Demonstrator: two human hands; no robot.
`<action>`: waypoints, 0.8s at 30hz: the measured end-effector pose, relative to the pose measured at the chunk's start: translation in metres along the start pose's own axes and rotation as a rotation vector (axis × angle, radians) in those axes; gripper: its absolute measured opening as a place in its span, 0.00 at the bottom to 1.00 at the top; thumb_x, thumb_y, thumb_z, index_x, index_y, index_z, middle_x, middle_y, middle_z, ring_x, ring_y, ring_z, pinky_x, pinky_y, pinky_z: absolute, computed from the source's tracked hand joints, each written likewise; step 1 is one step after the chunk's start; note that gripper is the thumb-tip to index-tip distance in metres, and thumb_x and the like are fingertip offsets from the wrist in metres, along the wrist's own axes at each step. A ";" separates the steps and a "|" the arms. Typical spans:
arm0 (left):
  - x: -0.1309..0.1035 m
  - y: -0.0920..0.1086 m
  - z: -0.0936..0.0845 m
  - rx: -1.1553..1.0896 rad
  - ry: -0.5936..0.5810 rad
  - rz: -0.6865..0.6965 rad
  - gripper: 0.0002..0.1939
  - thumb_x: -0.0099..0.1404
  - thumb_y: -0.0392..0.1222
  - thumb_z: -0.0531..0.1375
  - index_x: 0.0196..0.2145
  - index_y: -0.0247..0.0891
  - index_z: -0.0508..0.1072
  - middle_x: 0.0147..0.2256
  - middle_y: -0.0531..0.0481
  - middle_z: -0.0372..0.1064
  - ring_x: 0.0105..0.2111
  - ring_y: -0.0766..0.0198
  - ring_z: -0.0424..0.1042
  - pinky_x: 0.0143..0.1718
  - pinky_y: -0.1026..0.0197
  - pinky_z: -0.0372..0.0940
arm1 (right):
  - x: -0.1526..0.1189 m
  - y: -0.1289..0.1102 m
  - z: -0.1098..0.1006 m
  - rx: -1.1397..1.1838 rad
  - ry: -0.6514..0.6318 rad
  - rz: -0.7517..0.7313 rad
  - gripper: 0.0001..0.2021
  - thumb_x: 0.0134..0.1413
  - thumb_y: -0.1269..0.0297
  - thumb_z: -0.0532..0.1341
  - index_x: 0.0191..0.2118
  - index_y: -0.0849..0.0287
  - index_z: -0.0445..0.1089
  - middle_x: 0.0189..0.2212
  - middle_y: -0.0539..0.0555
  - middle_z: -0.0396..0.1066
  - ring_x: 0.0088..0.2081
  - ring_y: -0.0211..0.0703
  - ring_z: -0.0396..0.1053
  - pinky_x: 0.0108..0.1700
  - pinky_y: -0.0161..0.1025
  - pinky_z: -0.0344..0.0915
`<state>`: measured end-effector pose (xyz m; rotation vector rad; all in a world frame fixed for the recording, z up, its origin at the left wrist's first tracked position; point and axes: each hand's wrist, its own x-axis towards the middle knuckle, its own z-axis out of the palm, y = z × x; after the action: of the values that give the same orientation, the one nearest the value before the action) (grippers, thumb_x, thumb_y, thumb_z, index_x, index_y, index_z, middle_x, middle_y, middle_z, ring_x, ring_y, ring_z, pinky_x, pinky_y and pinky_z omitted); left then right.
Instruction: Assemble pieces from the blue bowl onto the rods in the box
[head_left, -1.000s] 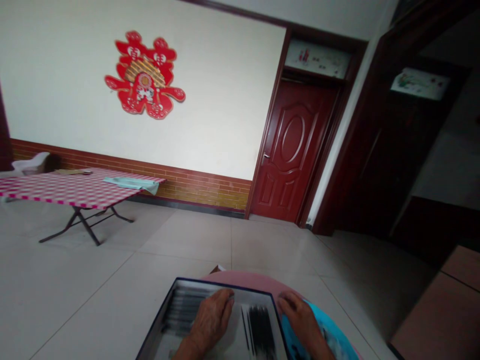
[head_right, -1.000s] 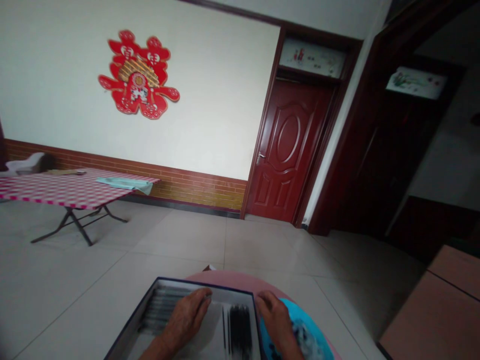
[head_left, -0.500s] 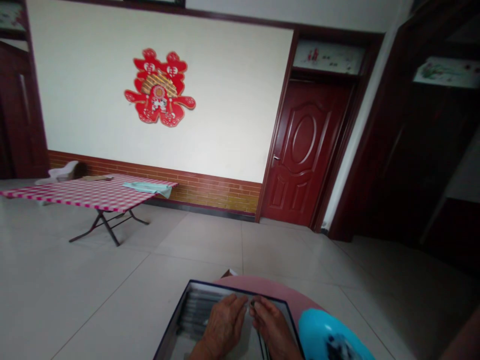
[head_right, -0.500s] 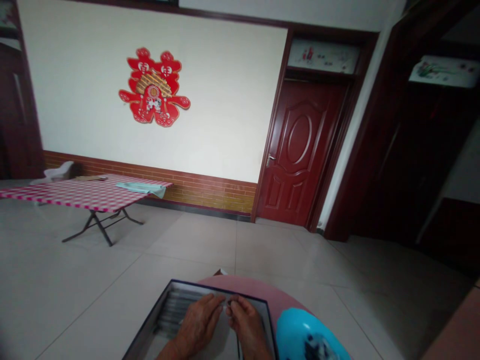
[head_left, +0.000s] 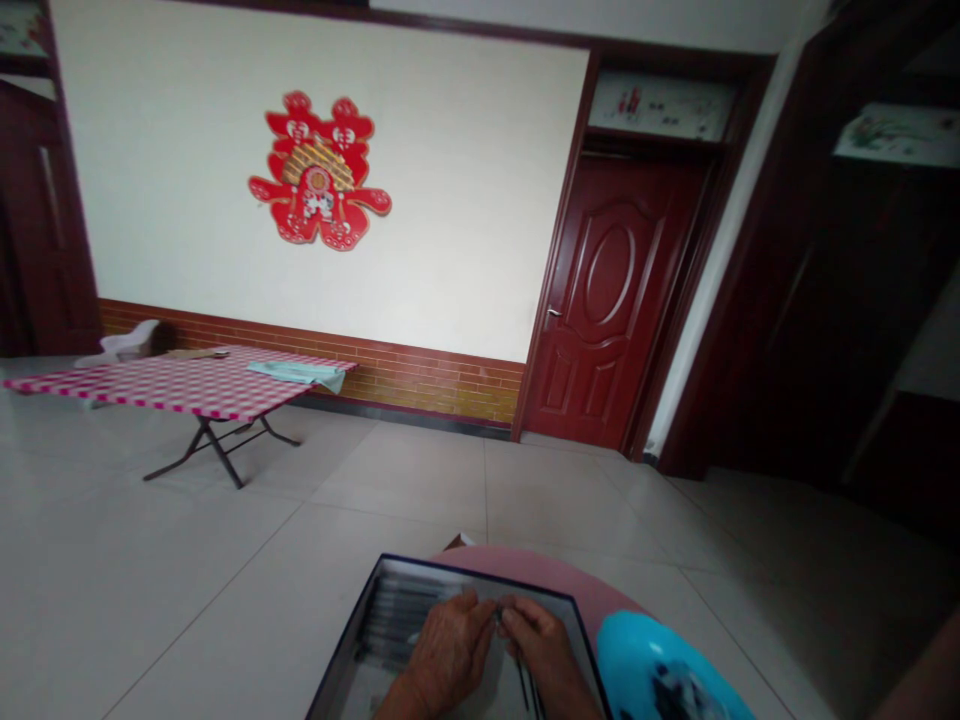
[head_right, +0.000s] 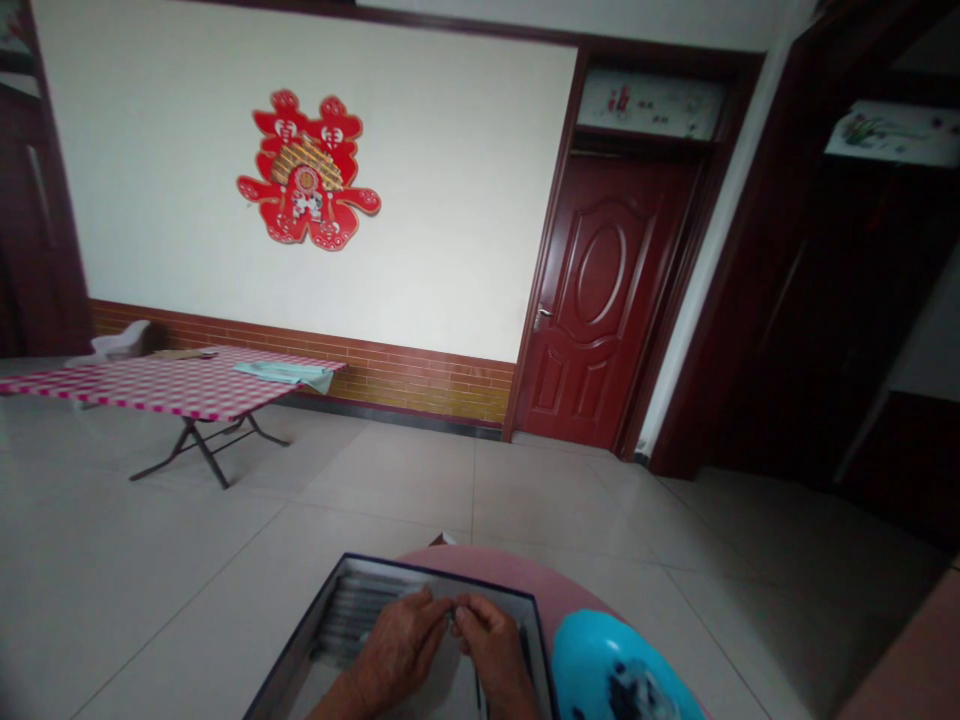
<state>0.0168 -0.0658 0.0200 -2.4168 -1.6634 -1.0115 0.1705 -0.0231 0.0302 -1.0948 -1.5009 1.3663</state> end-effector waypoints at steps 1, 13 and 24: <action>0.000 0.000 0.000 0.004 -0.012 -0.001 0.13 0.66 0.36 0.49 0.42 0.40 0.71 0.32 0.45 0.70 0.30 0.59 0.71 0.31 0.62 0.64 | 0.001 0.000 0.000 -0.027 0.005 -0.023 0.17 0.42 0.52 0.63 0.34 0.60 0.75 0.30 0.55 0.75 0.34 0.46 0.71 0.35 0.38 0.66; 0.000 -0.004 0.006 0.016 0.077 -0.042 0.10 0.66 0.36 0.50 0.34 0.39 0.70 0.30 0.47 0.70 0.29 0.60 0.71 0.30 0.63 0.62 | -0.003 -0.008 0.003 -0.181 0.056 -0.135 0.15 0.41 0.59 0.61 0.36 0.61 0.77 0.37 0.58 0.78 0.42 0.52 0.72 0.47 0.42 0.65; 0.007 0.005 -0.008 0.087 0.042 -0.003 0.10 0.66 0.35 0.51 0.32 0.40 0.71 0.29 0.50 0.68 0.32 0.59 0.66 0.36 0.59 0.59 | -0.002 -0.005 -0.001 -0.312 0.027 -0.222 0.17 0.49 0.50 0.58 0.27 0.60 0.73 0.23 0.53 0.73 0.28 0.44 0.67 0.31 0.37 0.62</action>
<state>0.0185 -0.0650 0.0311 -2.3239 -1.6615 -0.9623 0.1720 -0.0247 0.0351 -1.0898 -1.7979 0.9834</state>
